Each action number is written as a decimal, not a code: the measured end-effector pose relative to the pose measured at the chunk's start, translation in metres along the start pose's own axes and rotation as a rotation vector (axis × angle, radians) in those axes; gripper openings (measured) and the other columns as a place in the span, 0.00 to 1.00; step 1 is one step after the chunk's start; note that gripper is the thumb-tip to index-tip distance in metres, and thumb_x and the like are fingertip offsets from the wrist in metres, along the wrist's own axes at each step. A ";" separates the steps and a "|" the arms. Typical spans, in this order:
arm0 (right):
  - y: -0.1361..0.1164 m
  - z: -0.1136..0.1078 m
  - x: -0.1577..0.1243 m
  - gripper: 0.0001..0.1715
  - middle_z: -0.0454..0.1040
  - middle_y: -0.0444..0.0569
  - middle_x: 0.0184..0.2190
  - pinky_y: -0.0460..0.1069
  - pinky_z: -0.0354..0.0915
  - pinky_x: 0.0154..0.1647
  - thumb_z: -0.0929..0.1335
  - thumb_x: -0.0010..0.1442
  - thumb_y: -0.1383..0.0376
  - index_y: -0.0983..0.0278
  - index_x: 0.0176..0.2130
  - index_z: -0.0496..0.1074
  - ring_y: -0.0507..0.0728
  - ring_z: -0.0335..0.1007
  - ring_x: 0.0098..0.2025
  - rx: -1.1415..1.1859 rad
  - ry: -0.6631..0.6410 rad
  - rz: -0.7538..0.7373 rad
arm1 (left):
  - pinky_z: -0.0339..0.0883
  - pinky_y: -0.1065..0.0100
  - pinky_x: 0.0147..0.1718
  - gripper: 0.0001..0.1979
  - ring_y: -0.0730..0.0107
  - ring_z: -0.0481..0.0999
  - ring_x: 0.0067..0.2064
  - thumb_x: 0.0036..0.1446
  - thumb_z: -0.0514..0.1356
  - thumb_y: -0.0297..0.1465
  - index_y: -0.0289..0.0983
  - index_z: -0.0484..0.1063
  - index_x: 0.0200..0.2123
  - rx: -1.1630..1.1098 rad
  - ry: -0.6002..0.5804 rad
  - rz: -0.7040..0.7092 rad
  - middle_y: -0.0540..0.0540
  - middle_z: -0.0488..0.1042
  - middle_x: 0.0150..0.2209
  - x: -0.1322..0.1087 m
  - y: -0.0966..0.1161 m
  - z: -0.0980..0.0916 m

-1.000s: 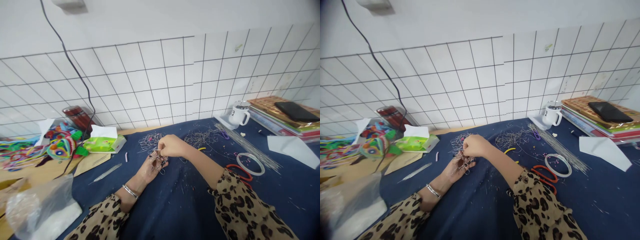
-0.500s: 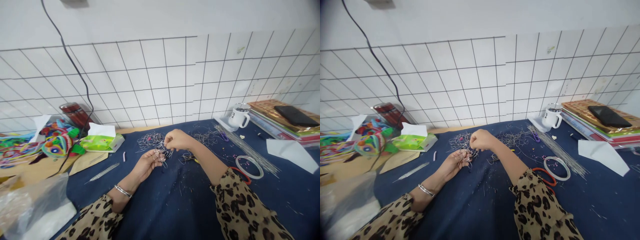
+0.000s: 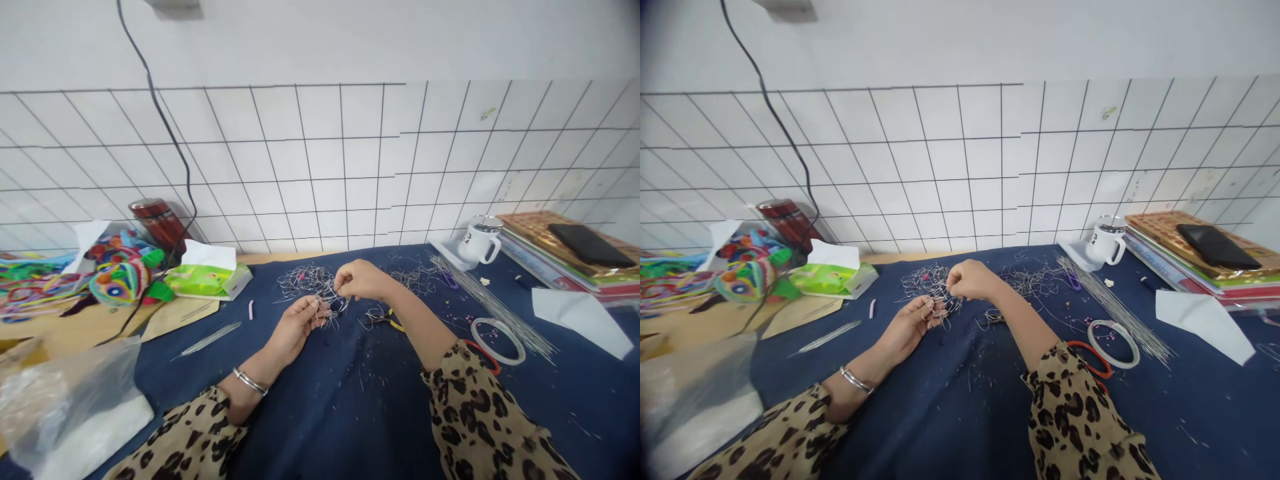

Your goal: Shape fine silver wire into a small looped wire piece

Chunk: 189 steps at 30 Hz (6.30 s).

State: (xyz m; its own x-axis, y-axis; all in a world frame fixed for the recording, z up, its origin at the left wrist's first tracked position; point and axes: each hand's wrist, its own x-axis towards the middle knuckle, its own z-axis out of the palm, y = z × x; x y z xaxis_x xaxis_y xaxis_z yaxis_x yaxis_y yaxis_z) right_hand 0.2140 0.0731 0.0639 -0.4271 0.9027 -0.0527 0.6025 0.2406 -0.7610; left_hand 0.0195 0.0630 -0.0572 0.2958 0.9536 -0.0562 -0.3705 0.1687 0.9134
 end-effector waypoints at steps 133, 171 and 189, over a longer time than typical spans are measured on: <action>-0.014 0.020 0.003 0.12 0.74 0.45 0.27 0.42 0.59 0.26 0.67 0.43 0.72 0.65 0.31 0.75 0.49 0.67 0.27 -0.171 -0.038 -0.048 | 0.69 0.74 0.28 0.16 0.73 0.74 0.35 0.45 0.66 0.28 0.36 0.68 0.39 -0.046 -0.129 -0.140 0.46 0.71 0.37 -0.002 0.010 -0.004; -0.022 0.019 -0.001 0.10 0.75 0.46 0.26 0.43 0.58 0.27 0.66 0.41 0.73 0.65 0.27 0.75 0.51 0.67 0.29 -0.241 -0.005 -0.064 | 0.70 0.68 0.33 0.11 0.64 0.76 0.39 0.46 0.66 0.28 0.33 0.70 0.35 -0.065 -0.159 -0.129 0.43 0.73 0.35 -0.005 0.009 0.001; -0.007 0.004 0.001 0.11 0.75 0.50 0.25 0.43 0.64 0.21 0.66 0.42 0.71 0.67 0.30 0.75 0.52 0.70 0.25 -0.068 -0.012 0.117 | 0.69 0.56 0.42 0.31 0.54 0.66 0.54 0.48 0.58 0.22 0.46 0.58 0.55 -0.084 -0.289 -0.026 0.41 0.61 0.56 -0.013 0.021 0.005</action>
State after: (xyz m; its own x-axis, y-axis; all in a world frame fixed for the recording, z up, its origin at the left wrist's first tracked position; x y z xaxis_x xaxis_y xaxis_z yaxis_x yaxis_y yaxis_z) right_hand 0.2063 0.0705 0.0667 -0.3592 0.9217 -0.1466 0.6929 0.1582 -0.7034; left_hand 0.0120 0.0526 -0.0348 0.5400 0.8402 0.0491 -0.4279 0.2238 0.8757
